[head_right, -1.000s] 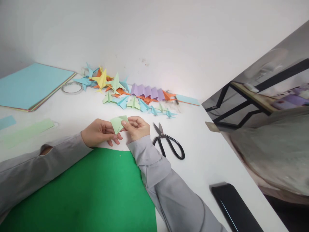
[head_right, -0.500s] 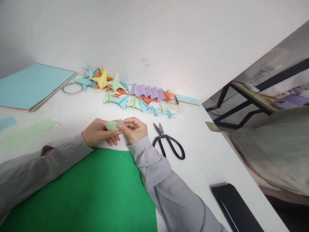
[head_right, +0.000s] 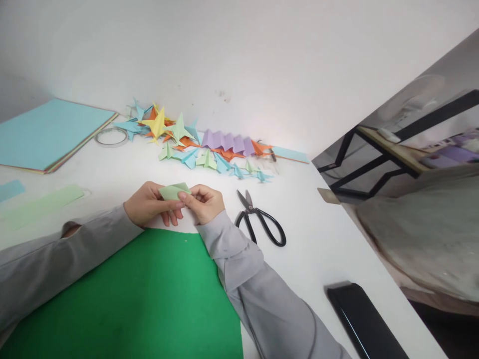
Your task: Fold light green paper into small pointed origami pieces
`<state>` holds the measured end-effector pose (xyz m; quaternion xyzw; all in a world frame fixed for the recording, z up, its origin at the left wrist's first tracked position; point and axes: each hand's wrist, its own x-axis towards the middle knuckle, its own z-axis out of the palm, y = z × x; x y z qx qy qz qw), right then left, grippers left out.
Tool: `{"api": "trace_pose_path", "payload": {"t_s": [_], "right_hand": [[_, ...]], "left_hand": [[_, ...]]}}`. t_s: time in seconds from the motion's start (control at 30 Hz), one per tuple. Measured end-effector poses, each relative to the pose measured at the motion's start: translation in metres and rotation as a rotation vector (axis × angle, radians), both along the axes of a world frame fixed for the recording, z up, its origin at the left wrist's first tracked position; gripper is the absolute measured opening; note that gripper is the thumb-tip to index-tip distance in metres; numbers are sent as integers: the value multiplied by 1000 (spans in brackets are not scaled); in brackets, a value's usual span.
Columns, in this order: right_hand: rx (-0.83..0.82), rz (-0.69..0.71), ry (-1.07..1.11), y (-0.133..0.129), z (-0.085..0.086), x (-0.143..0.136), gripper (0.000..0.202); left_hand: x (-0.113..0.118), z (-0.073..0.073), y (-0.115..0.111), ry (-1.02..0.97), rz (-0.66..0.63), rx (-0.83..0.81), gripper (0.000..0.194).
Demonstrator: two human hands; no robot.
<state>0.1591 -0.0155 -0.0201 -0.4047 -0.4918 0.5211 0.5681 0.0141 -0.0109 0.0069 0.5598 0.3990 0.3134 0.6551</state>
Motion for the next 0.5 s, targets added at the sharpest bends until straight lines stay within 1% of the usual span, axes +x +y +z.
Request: {"api": "trace_pose_path", "payload": {"t_s": [0.17, 0.37, 0.5], "right_hand": [[-27, 43, 30, 1, 2, 2, 30], [-99, 65, 86, 3, 4, 2, 31], [-126, 75, 66, 3, 2, 2, 35]], "left_hand": [[0, 0, 0, -16, -44, 0, 27], [0, -1, 0, -49, -62, -46, 25], [0, -2, 1, -66, -85, -26, 22]]}}
